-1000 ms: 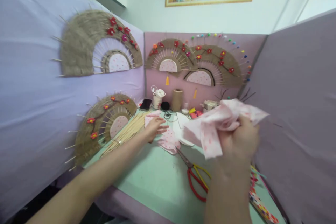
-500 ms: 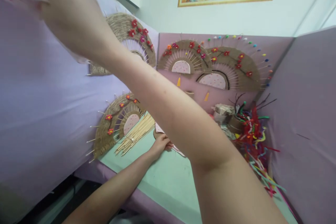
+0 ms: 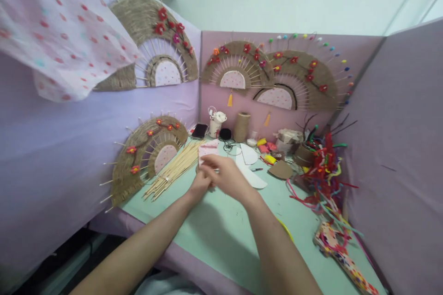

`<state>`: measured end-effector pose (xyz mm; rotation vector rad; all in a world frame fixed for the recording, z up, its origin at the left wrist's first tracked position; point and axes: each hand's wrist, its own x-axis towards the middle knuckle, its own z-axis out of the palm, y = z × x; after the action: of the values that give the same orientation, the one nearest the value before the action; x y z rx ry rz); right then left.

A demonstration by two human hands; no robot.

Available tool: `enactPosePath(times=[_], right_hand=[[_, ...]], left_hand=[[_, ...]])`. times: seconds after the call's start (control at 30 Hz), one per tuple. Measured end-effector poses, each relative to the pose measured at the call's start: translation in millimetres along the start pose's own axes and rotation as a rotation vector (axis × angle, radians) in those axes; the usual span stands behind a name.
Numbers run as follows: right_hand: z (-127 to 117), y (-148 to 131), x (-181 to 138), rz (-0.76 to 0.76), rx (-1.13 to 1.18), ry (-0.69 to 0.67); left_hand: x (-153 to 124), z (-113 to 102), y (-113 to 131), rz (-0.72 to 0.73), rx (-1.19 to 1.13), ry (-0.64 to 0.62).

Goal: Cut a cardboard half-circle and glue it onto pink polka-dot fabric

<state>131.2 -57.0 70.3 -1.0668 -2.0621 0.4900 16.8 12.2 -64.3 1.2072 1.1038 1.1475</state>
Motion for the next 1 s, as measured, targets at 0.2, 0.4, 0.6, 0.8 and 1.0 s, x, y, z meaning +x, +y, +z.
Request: enactPosePath(times=[0.2,0.4,0.6,0.8,1.0], right_hand=[[-33.6,95.5,-63.8,0.696,-0.34,0.193],[-25.4,103.4,-93.4,0.835,-0.466,0.081],[-26.0,114.5,-76.1,0.761,-0.727,-0.104],[-8.1,135.8,-59.0,0.681,-0.766,-0.199],[-22.6,147.0,-59.9,0.738,-0.843,-0.05]], left_hand=[[10.5,2.7,8.8,0.06,0.323,0.053],[26.6,21.6,22.9,0.145,0.684,-0.039],[18.8,32.1,5.0,0.208,0.881,-0.132],[13.4,26.9,-1.3,0.256,0.927,-0.189],[10.8,26.4,-0.1,0.275,0.919,-0.206]])
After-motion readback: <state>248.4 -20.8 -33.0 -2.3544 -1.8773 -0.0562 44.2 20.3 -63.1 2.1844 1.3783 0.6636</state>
